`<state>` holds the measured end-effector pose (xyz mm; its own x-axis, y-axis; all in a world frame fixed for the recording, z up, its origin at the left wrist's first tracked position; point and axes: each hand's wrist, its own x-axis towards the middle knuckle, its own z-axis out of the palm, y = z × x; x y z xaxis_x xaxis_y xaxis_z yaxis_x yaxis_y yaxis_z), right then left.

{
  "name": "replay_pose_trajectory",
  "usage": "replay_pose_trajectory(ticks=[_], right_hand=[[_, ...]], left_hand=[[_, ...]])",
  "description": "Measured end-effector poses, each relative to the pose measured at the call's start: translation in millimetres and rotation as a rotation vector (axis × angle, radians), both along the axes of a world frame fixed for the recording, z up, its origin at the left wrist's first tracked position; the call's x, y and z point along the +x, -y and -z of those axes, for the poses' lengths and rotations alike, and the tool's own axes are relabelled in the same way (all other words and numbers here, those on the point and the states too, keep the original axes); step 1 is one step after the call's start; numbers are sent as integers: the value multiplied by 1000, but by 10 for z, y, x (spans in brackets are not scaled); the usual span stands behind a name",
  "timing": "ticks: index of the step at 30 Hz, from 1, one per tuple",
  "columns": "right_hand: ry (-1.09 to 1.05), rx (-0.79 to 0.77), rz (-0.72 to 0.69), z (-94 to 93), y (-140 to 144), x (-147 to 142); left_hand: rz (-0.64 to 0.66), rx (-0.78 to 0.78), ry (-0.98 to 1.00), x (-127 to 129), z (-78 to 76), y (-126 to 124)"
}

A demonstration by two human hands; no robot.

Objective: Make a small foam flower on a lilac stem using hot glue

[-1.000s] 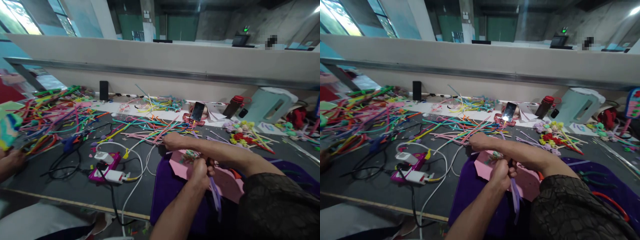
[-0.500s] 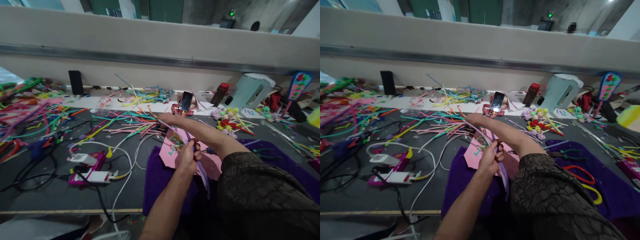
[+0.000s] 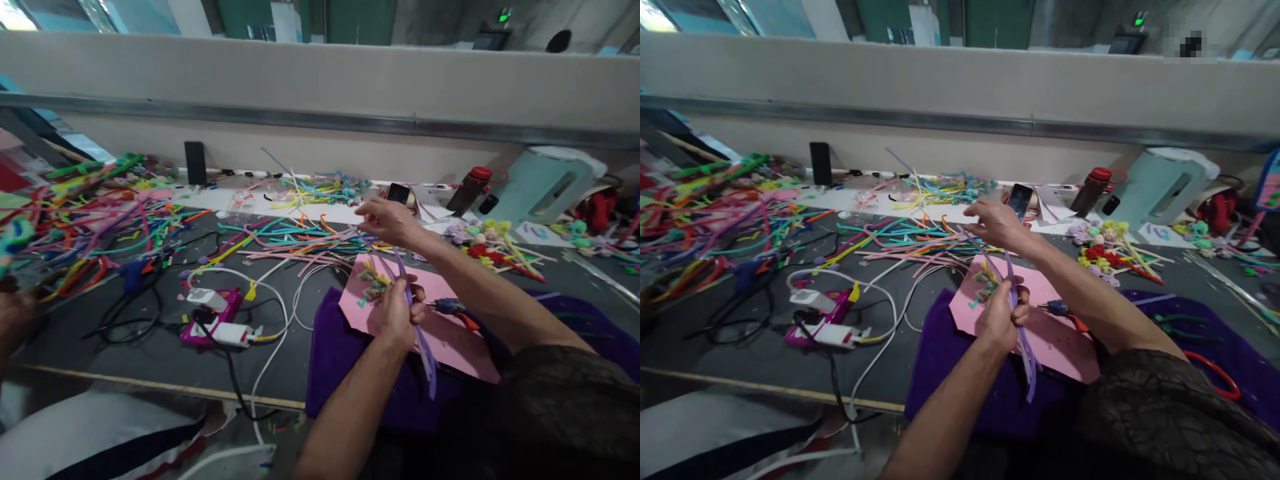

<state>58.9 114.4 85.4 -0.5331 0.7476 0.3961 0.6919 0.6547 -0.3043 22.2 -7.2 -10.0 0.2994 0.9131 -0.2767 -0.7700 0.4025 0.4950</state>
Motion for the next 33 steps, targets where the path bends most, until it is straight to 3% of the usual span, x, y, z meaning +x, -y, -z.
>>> replay_pose_trajectory(ticks=[3, 6, 10, 17, 21, 25, 29, 33], right_hand=[[-225, -163, 131, 131, 384, 491], [-536, -443, 222, 376, 755, 822], [-726, -638, 186, 638, 1011, 934], [-964, -939, 78, 791, 1018, 1032], [-1084, -907, 60, 864, 1024, 1116], [-1146, -859, 71, 897, 1016, 1128], [-1209, -796, 88, 900, 957, 1178], [-1235, -698, 170, 860, 936, 1299]], left_hand=[[49, 35, -3, 8, -34, 16], [115, 75, -76, 52, -43, 42], [190, 114, -205, 124, -5, 69], [318, 204, -379, 98, 26, 16], [420, 314, -408, 87, 25, 7], [461, 326, -406, 98, -4, 19], [359, 275, -361, -66, -119, -59], [268, 283, -254, -441, -263, -205]])
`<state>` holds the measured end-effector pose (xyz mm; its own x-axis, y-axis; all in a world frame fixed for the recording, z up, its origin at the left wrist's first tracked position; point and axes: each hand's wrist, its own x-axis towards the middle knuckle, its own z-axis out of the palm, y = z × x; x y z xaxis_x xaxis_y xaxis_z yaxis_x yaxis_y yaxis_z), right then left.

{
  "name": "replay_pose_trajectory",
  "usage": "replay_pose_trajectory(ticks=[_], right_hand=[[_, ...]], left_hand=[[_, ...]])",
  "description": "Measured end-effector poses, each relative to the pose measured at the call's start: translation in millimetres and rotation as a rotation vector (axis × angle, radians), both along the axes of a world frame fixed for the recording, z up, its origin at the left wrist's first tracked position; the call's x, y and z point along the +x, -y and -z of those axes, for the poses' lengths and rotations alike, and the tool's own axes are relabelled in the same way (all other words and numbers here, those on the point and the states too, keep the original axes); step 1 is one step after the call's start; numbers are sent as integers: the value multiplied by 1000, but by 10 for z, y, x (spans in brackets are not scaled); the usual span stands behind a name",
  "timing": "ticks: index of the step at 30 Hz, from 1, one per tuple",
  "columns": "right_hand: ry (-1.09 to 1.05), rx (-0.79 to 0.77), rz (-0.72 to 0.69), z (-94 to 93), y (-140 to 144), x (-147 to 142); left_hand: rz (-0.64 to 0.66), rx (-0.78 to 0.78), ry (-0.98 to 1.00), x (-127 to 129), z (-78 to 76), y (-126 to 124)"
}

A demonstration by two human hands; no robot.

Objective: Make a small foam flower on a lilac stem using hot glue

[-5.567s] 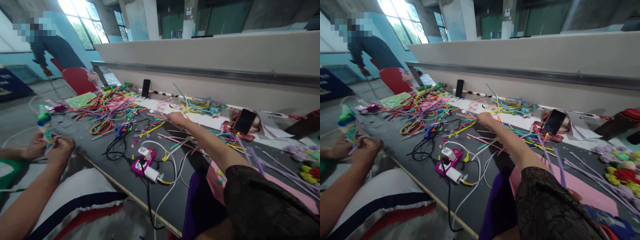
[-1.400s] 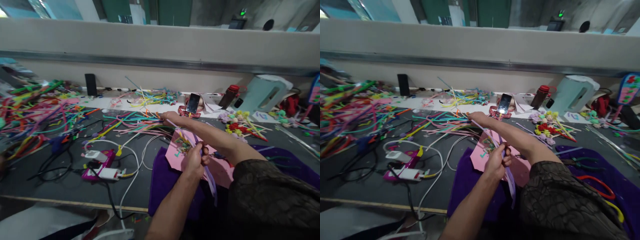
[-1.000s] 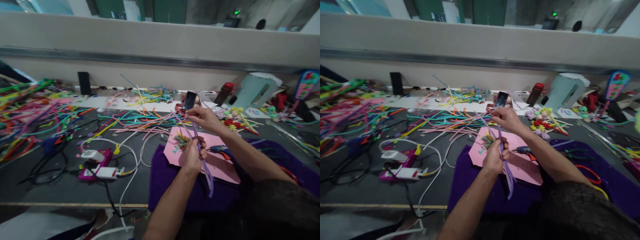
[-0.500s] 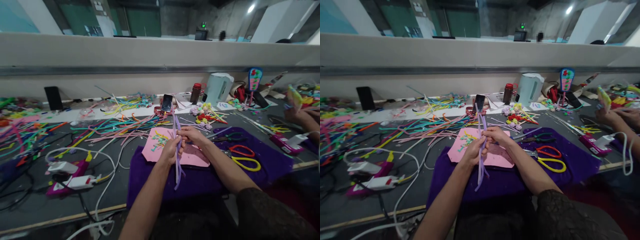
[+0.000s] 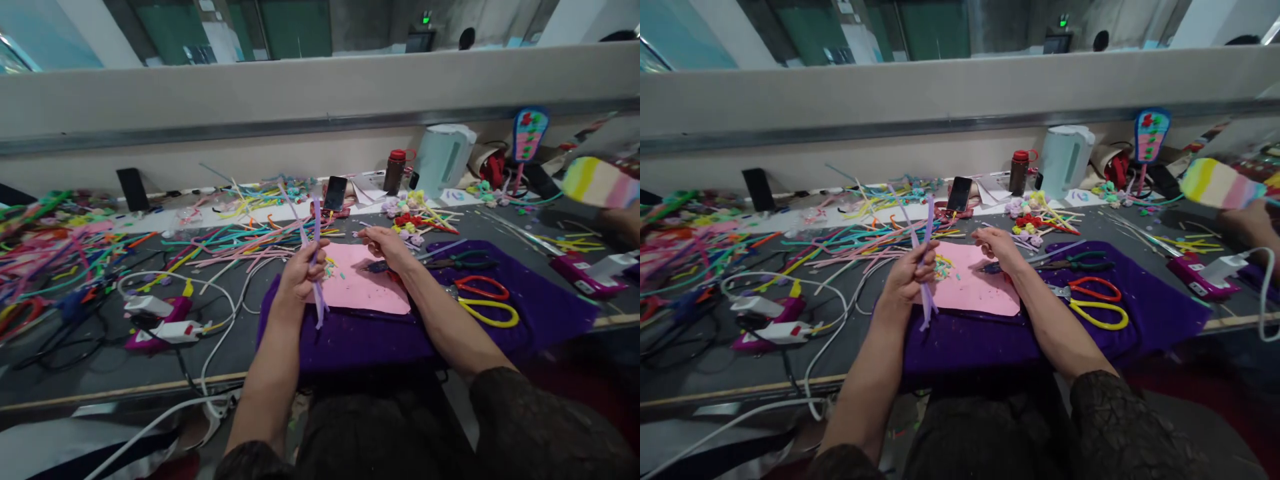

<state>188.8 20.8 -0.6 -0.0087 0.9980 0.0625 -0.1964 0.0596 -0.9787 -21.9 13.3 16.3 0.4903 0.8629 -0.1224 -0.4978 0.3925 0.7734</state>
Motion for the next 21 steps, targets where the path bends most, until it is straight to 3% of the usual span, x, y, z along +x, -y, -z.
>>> replay_pose_trajectory(ticks=[6, 15, 18, 21], right_hand=[[245, 98, -41, -47, 97, -31], [1305, 528, -214, -45, 298, -247], [1525, 609, -338, -42, 348, -331], [1638, 618, -350, 5, 375, -408]], left_hand=[[-102, -7, -26, -305, 45, -71], [-161, -6, -32, -238, 176, -60], [-178, -9, -53, -221, 180, -58], [-184, -11, -65, -201, 185, -52]])
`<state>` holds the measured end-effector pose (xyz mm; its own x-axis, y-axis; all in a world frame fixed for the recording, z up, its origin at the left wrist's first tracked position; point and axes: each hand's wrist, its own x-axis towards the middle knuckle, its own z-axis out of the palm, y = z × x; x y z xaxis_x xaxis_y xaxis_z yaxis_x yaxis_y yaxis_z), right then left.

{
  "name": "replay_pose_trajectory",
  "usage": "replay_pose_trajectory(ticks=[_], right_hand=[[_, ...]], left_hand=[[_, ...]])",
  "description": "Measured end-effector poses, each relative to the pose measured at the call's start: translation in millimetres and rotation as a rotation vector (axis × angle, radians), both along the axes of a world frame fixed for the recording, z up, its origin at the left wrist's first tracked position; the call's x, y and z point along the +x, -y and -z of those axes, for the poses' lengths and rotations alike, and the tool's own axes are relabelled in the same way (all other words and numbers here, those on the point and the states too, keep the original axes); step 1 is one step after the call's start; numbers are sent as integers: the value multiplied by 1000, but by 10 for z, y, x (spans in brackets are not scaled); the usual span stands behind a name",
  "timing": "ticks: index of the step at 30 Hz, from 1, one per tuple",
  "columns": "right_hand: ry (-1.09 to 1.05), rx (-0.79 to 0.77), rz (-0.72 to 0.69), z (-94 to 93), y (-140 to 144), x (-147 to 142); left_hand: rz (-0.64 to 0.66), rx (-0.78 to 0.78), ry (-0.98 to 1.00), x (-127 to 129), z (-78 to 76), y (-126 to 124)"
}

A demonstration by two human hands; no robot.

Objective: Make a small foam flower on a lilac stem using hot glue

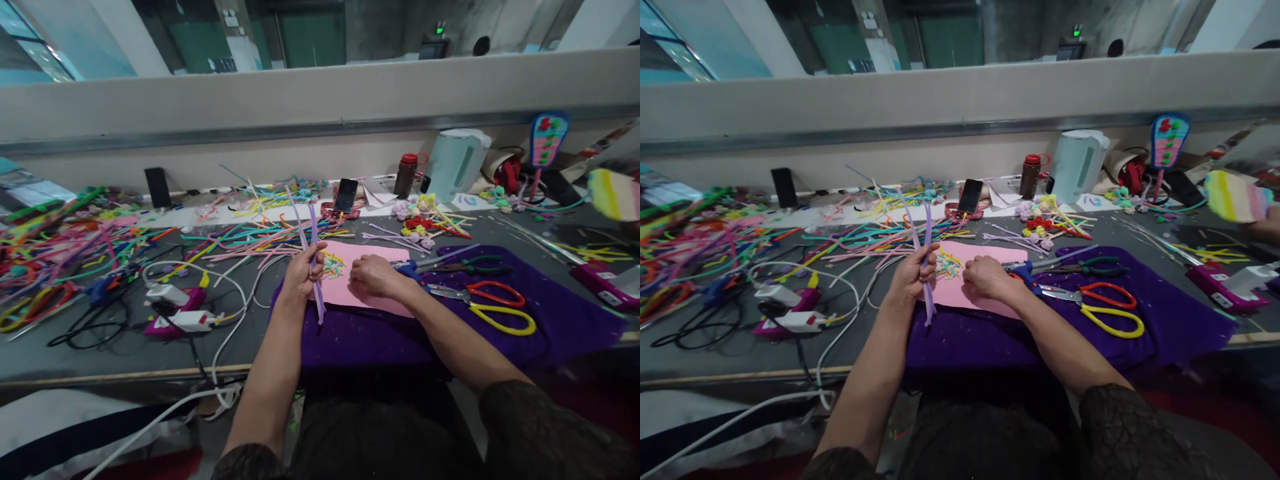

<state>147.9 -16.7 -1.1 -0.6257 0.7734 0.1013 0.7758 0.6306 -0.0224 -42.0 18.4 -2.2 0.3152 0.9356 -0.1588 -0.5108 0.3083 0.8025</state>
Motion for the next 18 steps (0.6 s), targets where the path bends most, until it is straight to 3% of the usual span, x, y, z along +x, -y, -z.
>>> replay_pose_trajectory(ticks=[6, 12, 18], right_hand=[[15, 12, 27, 119, 27, -129], [-187, 60, 12, 144, -68, -107], [-138, 94, 166, 92, -104, 26]], left_hand=[[-10, 25, -3, 27, -14, 16], [-1, 62, -2, 29, -31, 27], [-2, 62, 5, -6, -24, 13]])
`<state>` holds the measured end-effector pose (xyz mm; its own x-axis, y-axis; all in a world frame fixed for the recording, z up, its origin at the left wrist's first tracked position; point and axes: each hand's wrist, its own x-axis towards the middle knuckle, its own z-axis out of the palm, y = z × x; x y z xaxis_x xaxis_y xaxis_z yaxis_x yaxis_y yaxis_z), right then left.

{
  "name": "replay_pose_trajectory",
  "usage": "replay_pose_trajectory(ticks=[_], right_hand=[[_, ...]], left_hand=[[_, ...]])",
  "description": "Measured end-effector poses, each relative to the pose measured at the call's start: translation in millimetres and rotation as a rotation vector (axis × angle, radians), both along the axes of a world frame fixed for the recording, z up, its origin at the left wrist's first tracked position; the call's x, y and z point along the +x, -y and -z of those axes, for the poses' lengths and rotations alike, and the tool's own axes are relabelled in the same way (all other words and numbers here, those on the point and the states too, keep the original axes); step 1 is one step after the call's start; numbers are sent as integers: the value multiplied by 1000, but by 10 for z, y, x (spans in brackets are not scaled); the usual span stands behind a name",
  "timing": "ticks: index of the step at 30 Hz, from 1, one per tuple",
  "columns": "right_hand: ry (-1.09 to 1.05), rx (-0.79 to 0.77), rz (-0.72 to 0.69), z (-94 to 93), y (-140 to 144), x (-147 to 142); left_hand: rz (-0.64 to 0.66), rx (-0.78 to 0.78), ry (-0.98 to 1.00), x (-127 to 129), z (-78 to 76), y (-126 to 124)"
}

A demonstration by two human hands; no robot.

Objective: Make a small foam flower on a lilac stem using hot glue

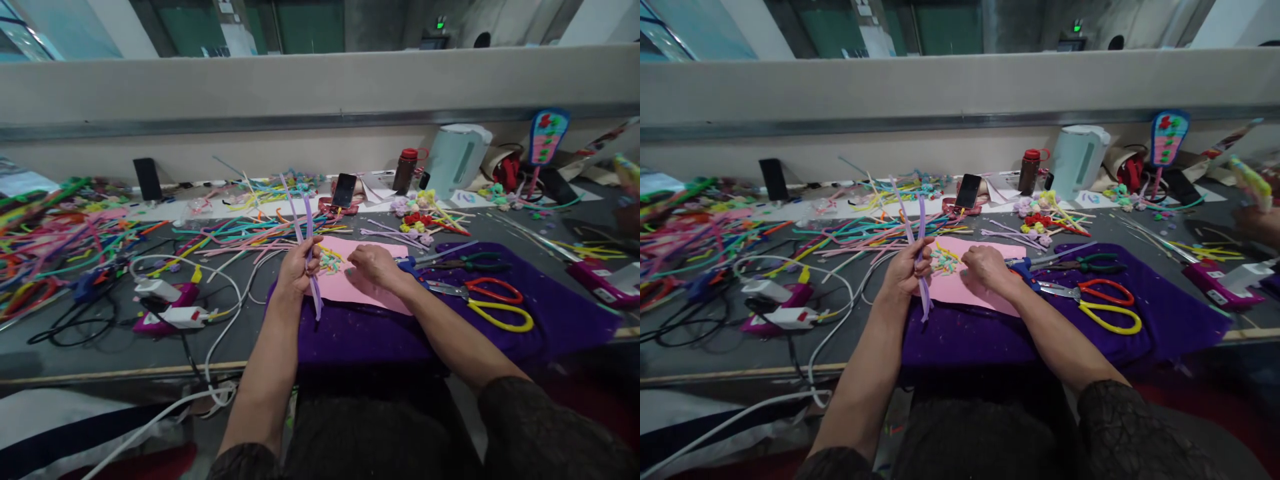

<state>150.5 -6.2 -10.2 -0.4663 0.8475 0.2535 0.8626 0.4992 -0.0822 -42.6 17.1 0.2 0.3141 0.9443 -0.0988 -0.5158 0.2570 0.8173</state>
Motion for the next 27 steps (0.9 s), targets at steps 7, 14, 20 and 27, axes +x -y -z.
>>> replay_pose_trajectory(ticks=[7, 14, 20, 27], right_hand=[[60, -50, -75, 24, 97, -158], [-375, -33, -21, -1, 30, -56], [-1082, -540, -91, -160, 59, 3], [-1413, -891, -91, -40, 33, -144]], left_hand=[[-10, -24, 19, 11, -39, 30], [153, -50, 35, 45, -73, 78], [292, 42, -141, 184, -49, 200], [405, 143, -485, 472, -19, 374]])
